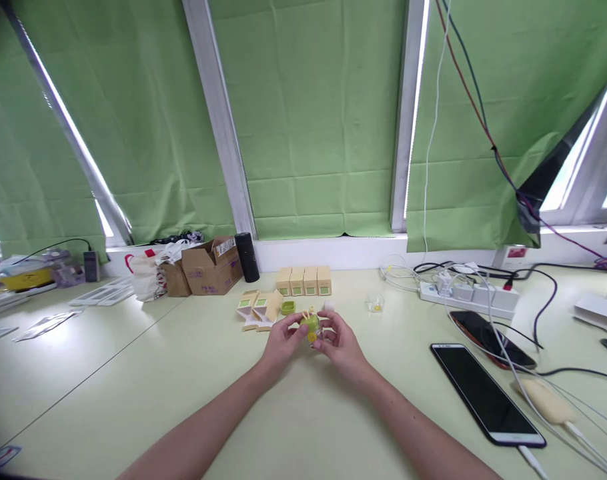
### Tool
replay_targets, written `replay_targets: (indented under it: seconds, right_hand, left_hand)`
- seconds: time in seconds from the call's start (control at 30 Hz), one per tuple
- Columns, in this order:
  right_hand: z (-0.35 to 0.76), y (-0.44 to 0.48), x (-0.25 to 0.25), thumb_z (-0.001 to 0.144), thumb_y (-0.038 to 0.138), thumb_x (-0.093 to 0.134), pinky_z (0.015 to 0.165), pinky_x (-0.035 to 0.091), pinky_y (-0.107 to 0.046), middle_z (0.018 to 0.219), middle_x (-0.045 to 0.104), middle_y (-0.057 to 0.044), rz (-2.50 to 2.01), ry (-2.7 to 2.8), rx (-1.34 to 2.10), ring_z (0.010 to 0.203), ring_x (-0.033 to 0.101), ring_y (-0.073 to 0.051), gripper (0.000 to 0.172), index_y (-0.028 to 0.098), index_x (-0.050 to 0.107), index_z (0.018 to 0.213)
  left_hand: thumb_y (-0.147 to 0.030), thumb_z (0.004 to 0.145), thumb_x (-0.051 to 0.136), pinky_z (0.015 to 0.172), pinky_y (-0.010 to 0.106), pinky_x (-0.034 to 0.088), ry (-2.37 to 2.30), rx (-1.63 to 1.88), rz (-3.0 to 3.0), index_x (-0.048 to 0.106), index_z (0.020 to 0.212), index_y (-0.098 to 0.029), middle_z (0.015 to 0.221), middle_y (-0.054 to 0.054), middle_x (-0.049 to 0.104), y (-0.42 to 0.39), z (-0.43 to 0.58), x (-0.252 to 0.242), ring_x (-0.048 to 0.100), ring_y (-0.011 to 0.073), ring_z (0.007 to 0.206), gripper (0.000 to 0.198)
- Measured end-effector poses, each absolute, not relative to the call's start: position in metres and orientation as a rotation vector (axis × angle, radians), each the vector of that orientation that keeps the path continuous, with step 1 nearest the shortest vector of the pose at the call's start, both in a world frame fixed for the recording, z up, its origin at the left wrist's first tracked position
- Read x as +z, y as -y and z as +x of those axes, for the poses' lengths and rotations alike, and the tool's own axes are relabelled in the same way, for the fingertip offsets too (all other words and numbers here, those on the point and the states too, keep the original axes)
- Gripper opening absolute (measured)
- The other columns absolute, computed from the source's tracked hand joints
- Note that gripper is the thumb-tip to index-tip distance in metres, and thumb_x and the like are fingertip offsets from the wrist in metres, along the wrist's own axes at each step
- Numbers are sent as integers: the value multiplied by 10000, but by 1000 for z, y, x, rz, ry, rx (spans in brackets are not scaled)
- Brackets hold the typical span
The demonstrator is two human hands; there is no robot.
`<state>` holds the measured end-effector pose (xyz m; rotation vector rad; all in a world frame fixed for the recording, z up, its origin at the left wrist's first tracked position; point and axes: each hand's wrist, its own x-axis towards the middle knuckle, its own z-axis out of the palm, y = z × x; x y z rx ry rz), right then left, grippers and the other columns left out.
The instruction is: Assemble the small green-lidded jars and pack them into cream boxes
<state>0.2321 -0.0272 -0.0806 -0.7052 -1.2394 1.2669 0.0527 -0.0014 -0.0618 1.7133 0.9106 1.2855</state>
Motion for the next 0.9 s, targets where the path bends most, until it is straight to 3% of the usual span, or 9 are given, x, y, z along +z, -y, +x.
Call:
replay_targets:
  seconds: [0.3, 0.9]
  right_hand:
    - [231, 27, -81, 691, 381, 907, 832, 582, -397, 1177, 637, -56, -693, 1226, 1249, 906, 672, -198, 656, 296, 582, 1254]
    - [231, 39, -63, 811, 424, 844, 1007, 562, -497, 1186, 668, -53, -663, 1255, 1232, 1073, 707, -256, 541, 318, 574, 1269]
  left_hand:
    - [-610, 823, 763, 823, 334, 561, -908, 1324, 1643, 704, 1222, -180, 1146, 127, 713, 2, 54, -60, 662, 273, 1092, 590]
    - [-386, 848, 767, 863, 349, 536, -877, 1321, 1755, 624, 1150, -230, 1181, 92, 659, 17, 55, -47, 605, 247, 1112, 369]
